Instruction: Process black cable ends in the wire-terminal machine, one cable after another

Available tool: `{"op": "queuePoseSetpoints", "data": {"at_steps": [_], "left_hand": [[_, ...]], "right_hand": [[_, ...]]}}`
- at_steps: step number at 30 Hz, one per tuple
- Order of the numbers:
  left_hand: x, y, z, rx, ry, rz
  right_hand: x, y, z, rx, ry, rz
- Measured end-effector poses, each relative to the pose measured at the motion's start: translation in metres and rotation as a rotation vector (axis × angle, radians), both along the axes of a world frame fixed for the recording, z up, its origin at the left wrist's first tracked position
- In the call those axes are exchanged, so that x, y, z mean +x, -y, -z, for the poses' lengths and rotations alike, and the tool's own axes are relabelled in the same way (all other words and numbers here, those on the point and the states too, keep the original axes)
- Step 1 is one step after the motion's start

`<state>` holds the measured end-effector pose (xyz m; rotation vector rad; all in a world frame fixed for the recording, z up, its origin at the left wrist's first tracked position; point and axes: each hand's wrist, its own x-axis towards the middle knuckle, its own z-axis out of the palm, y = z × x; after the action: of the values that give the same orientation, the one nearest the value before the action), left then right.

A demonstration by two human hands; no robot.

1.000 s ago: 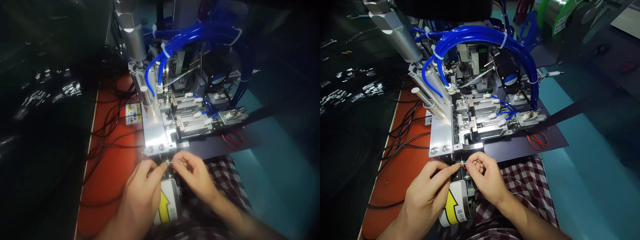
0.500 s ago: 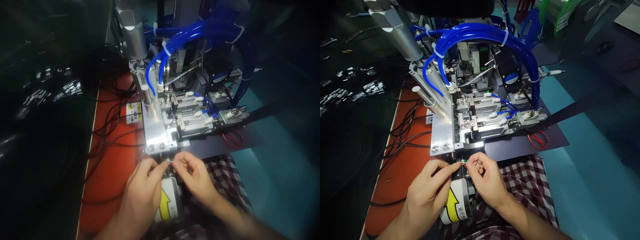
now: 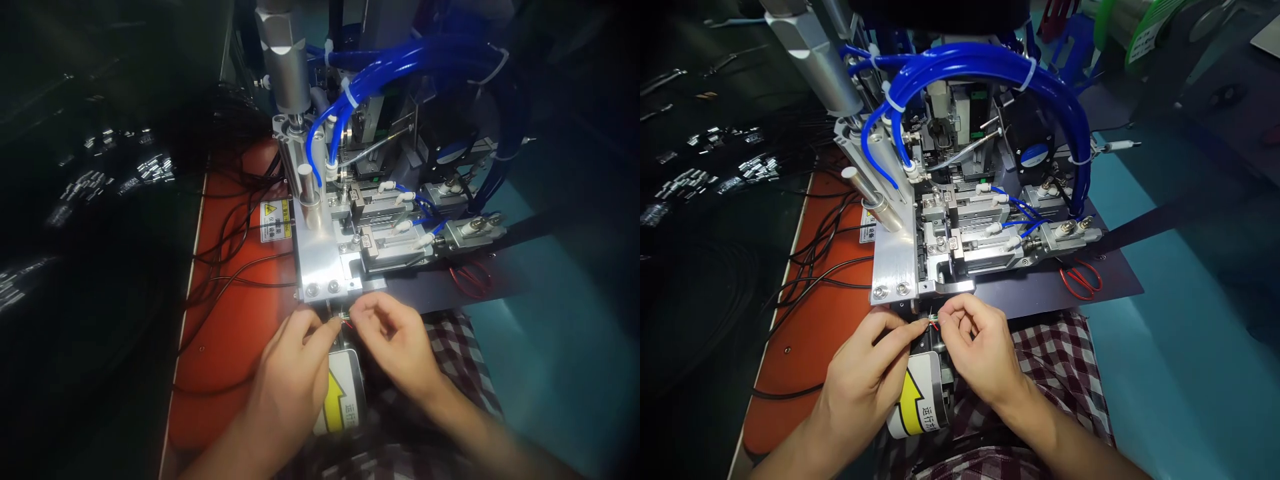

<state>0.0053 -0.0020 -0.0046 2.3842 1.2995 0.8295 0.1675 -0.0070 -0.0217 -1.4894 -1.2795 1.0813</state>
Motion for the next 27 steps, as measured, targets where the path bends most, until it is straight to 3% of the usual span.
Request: {"op": "queuePoseSetpoints", "data": {"at_steps": [6, 10, 15, 22, 27], "left_hand": [[0.0, 0.0, 0.001, -0.01, -0.003, -0.007], [0.0, 0.002, 0.002, -0.02, -0.005, -0.005], [0.0, 0.002, 0.001, -0.007, 0.018, 0.003], [0.0, 0.002, 0.002, -0.017, 0.018, 0.007], [-0.001, 0.003, 0.002, -0.01, 0.013, 0.0]], "right_hand": [[0.006, 0.001, 0.0, 0.448, 0.395, -0.139], [0.01, 0.001, 0.001, 0.503, 0.448, -0.187], [0.009, 0.008, 0.009, 0.363, 0.327, -0.122], [0.011, 0.001, 0.006, -0.033, -0.043, 0.012], [0.011, -0.009, -0.004, -0.302, -0.277, -0.068]]}}
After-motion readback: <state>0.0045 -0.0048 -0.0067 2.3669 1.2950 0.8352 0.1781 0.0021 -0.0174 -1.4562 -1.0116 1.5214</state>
